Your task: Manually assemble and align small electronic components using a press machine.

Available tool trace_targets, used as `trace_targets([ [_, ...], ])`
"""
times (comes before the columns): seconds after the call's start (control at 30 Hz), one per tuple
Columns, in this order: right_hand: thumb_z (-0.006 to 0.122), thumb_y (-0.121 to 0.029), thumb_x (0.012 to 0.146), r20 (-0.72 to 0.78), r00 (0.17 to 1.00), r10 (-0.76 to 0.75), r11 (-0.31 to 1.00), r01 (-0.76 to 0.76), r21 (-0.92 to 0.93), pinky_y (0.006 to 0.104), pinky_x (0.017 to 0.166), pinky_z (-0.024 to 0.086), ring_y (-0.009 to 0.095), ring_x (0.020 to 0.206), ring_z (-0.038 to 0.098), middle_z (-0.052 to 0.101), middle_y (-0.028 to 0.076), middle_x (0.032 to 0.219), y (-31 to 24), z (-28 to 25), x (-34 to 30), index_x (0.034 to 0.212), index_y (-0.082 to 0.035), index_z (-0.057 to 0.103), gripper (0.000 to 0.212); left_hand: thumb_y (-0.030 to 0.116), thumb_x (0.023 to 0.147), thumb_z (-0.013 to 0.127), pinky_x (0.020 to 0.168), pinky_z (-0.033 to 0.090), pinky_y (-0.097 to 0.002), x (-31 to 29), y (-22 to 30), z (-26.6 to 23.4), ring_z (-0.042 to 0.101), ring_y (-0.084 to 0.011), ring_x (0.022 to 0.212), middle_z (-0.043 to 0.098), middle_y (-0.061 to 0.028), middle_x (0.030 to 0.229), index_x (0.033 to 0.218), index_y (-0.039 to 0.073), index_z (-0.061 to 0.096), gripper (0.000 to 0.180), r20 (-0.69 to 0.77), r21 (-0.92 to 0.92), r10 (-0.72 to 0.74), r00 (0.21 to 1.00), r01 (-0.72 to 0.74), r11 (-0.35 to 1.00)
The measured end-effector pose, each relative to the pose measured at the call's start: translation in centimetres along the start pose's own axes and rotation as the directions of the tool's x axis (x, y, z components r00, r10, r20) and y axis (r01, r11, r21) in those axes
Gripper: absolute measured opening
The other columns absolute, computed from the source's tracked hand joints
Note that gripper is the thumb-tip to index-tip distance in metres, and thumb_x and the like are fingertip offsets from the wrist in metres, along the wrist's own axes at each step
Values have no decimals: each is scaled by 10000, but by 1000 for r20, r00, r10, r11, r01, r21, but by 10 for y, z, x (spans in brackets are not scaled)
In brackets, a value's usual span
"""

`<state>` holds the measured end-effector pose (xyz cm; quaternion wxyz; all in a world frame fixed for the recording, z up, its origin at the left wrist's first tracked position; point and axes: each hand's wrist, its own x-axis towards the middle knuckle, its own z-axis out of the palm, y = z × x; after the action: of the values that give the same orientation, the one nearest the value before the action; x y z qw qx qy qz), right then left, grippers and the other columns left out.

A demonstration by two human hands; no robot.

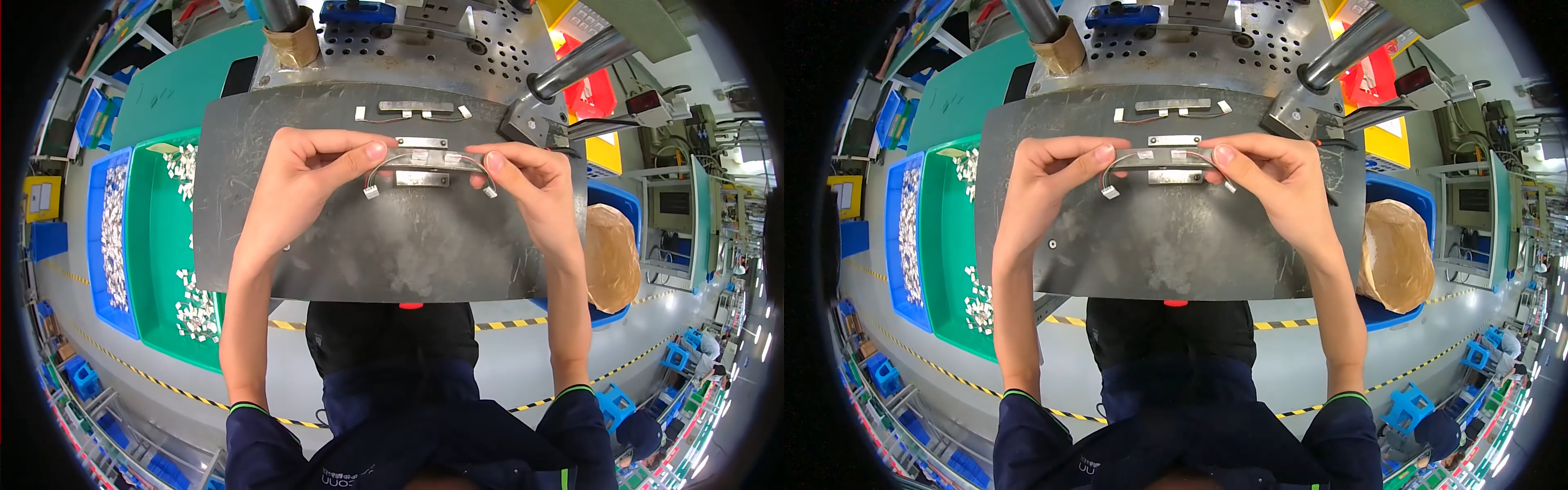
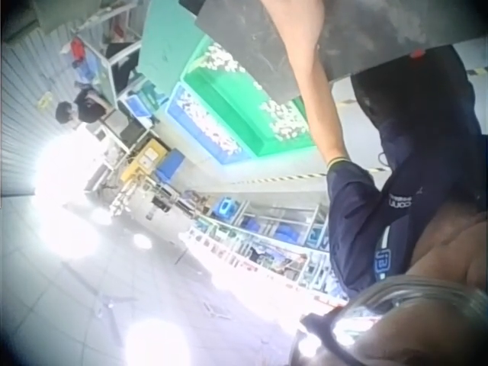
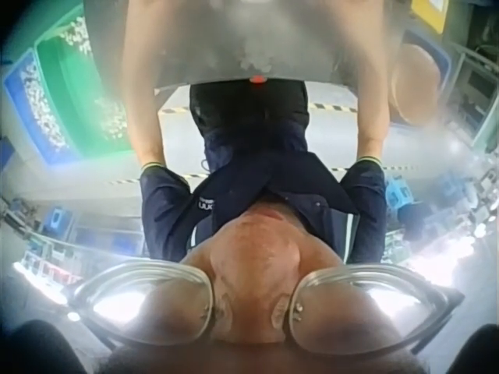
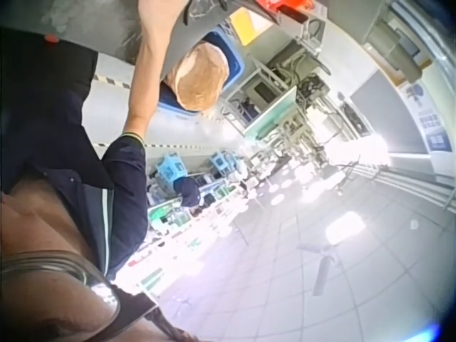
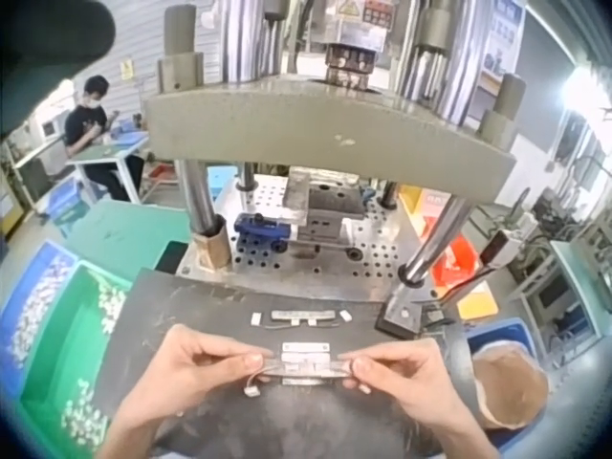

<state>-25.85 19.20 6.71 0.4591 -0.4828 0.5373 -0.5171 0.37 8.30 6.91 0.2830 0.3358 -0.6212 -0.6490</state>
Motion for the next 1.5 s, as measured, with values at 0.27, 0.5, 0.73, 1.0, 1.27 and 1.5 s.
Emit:
trace_targets([
  [0.27, 824, -26, 864, 240, 961, -137, 871, 233, -433, 345, 913, 519, 220, 945, 707, 765, 110, 995, 20, -3, -24, 1148, 5, 785, 288, 31, 881, 806, 825, 576, -315, -21, -27, -2, 749, -198, 909, 806, -108, 958, 1050, -17, 813, 176, 107, 353, 171, 980, -198, 914],
  [0.5, 860, -24, 788, 309, 868, -390, 591, 492, -639, 394, 923, 486, 238, 940, 716, 753, 62, 918, 61, 5, -35, 1021, -32, 796, 241, 65, 839, 819, 847, 586, -371, -34, -71, 10, 718, -236, 1038, 773, -41, 989, 954, 42, 778, 125, 253, 641, 447, 858, -494, 587],
  [0.73, 758, -93, 911, 169, 828, -535, 437, 442, -783, 398, 938, 505, 287, 1018, 708, 777, 106, 1078, 45, -3, 55, 1074, -20, 785, 180, 61, 899, 747, 891, 573, -418, 52, -39, 1, 710, -300, 990, 762, -97, 981, 1003, 3, 780, 124, 182, 704, 589, 788, -522, 481],
  [1.0, 746, -23, 874, 284, 806, -519, 310, 487, -817, 396, 955, 517, 289, 990, 695, 766, 99, 1027, 73, -11, 84, 1096, -16, 783, 225, 30, 907, 690, 920, 563, -438, 86, -64, -12, 698, -331, 1010, 751, -127, 1044, 1109, 4, 783, 224, 282, 773, 537, 795, -520, 364],
  [1.27, 689, -22, 985, 95, 982, -165, 914, 189, -358, 309, 886, 538, 200, 990, 707, 753, 90, 1084, 57, -10, 37, 1136, -12, 770, 172, 8, 1010, 660, 750, 541, -322, 45, -51, 3, 702, -172, 863, 721, -106, 1078, 1190, 9, 775, 213, 99, 221, 305, 947, -319, 921],
  [1.5, 665, 10, 1016, 154, 987, -47, 998, 52, -30, 286, 867, 566, 157, 999, 701, 707, 116, 1148, 67, -16, 31, 1151, 49, 752, 165, 10, 891, 818, 739, 550, -264, 36, -66, 6, 676, -113, 867, 684, -54, 1152, 1152, 39, 811, 263, 123, 128, 254, 959, -269, 954],
])
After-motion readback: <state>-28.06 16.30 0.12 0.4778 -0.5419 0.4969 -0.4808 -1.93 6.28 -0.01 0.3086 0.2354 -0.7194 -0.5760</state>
